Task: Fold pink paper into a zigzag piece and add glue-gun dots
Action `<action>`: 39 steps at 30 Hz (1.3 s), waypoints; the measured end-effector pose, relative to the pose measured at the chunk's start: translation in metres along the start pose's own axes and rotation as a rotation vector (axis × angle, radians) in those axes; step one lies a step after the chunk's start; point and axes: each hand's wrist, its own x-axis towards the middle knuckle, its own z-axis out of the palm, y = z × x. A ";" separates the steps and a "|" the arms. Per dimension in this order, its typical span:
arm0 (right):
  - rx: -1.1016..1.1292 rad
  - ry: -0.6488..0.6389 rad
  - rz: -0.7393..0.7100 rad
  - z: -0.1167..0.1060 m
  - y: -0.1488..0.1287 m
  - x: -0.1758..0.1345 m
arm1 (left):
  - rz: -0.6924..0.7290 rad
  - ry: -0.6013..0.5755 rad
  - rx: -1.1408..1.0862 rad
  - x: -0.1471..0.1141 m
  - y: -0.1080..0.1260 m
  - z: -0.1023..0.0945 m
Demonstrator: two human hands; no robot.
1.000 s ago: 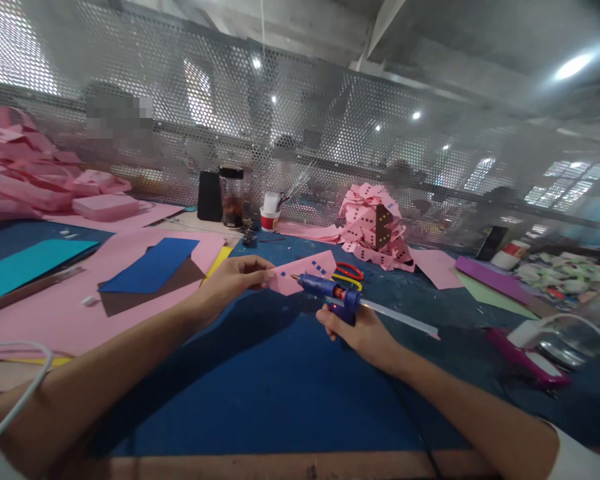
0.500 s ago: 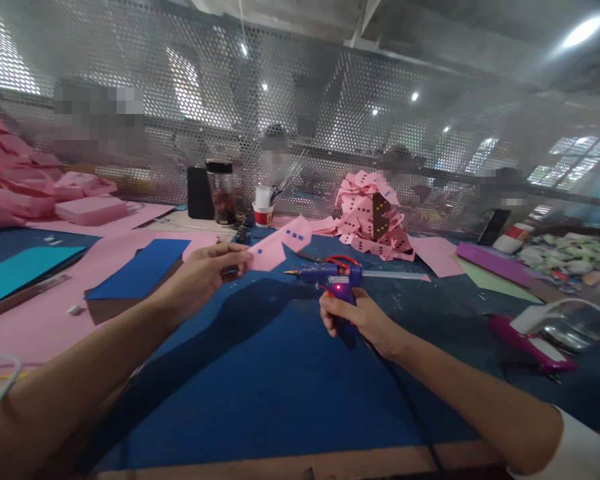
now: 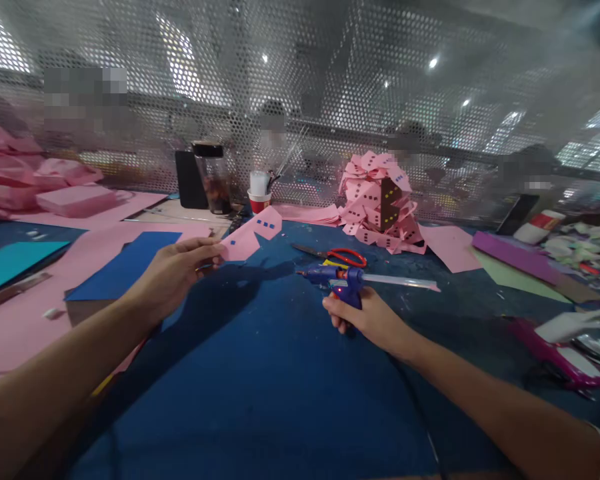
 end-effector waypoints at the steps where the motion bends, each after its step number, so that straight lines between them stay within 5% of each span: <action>1: -0.018 -0.002 0.005 0.000 0.002 0.000 | -0.005 0.008 0.005 0.000 0.000 0.000; 8: -0.155 -0.035 0.034 0.001 0.011 -0.003 | -0.026 0.060 0.000 0.004 -0.002 -0.003; 27: -0.109 -0.070 0.020 -0.010 -0.004 0.037 | 0.007 0.111 0.271 0.027 -0.014 -0.012; 32: -0.146 -0.097 0.096 -0.009 0.001 0.034 | -0.063 0.133 0.466 0.015 -0.014 -0.013; 39: -0.303 -0.108 0.179 -0.009 0.003 0.034 | -0.171 0.133 0.397 0.012 -0.013 -0.014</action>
